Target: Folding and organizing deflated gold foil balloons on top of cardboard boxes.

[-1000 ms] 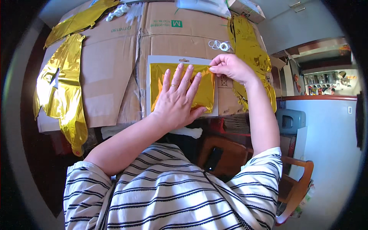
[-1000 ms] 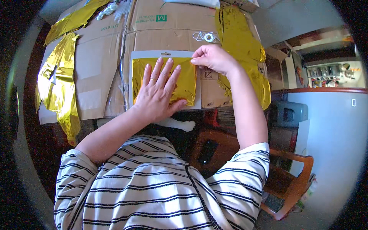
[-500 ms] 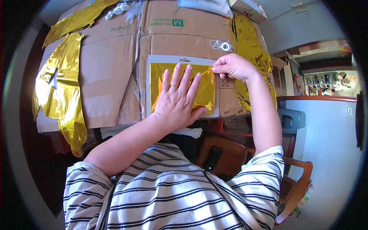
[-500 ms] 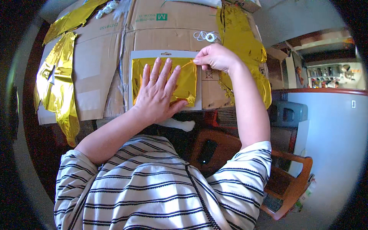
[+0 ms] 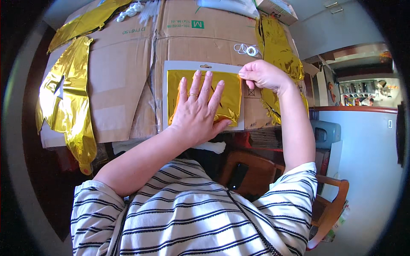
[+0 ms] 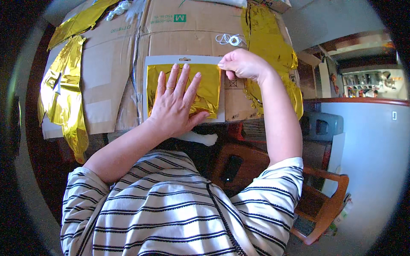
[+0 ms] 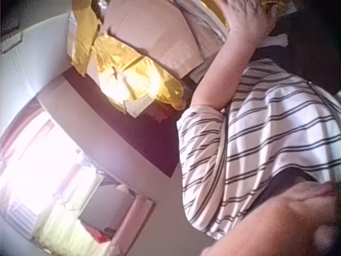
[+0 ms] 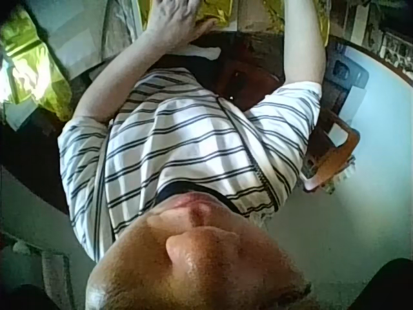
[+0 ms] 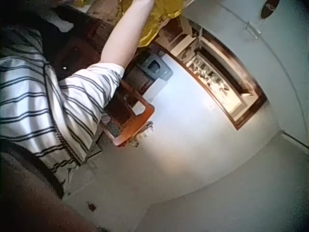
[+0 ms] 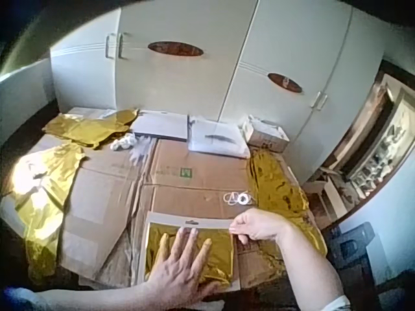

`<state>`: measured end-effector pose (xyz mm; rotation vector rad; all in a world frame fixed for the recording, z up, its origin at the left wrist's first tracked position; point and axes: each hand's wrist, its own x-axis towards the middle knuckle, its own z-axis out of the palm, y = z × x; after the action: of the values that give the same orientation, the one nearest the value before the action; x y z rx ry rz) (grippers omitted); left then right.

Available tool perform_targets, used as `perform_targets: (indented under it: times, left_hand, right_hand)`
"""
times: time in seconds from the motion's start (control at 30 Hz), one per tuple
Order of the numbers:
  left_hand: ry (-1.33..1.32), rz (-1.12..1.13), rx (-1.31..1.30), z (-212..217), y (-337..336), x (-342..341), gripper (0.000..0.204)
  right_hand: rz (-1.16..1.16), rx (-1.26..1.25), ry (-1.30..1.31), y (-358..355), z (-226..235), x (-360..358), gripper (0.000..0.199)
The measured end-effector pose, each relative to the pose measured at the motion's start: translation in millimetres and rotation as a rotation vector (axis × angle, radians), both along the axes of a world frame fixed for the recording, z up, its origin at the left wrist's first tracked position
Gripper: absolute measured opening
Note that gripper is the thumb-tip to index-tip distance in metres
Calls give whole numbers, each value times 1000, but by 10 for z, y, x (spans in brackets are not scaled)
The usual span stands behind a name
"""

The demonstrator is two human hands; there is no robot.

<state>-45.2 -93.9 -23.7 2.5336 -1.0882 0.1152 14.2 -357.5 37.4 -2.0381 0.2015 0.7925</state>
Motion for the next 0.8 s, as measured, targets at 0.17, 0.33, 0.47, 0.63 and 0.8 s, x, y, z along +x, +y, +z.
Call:
perform_targets:
  times: [0.17, 0.33, 0.47, 0.63, 0.8]
  left_hand:
    - [-20, -2, -14, -9, -8, -1, 93]
    - [-7, 0, -25, -12, -3, 3, 90]
    - [-18, -4, -35, -28, -4, 2, 89]
    - [-14, -4, -17, -25, -4, 4, 89]
    - [-5, -4, 6, -12, -10, 4, 89]
  right_hand:
    - [-71, 119, -40, 16, -85, -81, 17]
    - [-23, 77, -4, 49, -54, -37, 16]
    - [-23, 48, 24, 34, -64, -22, 17]
    - [-15, 18, 6, 47, -85, -22, 17]
    - [-51, 66, 27, 26, -62, -31, 19]
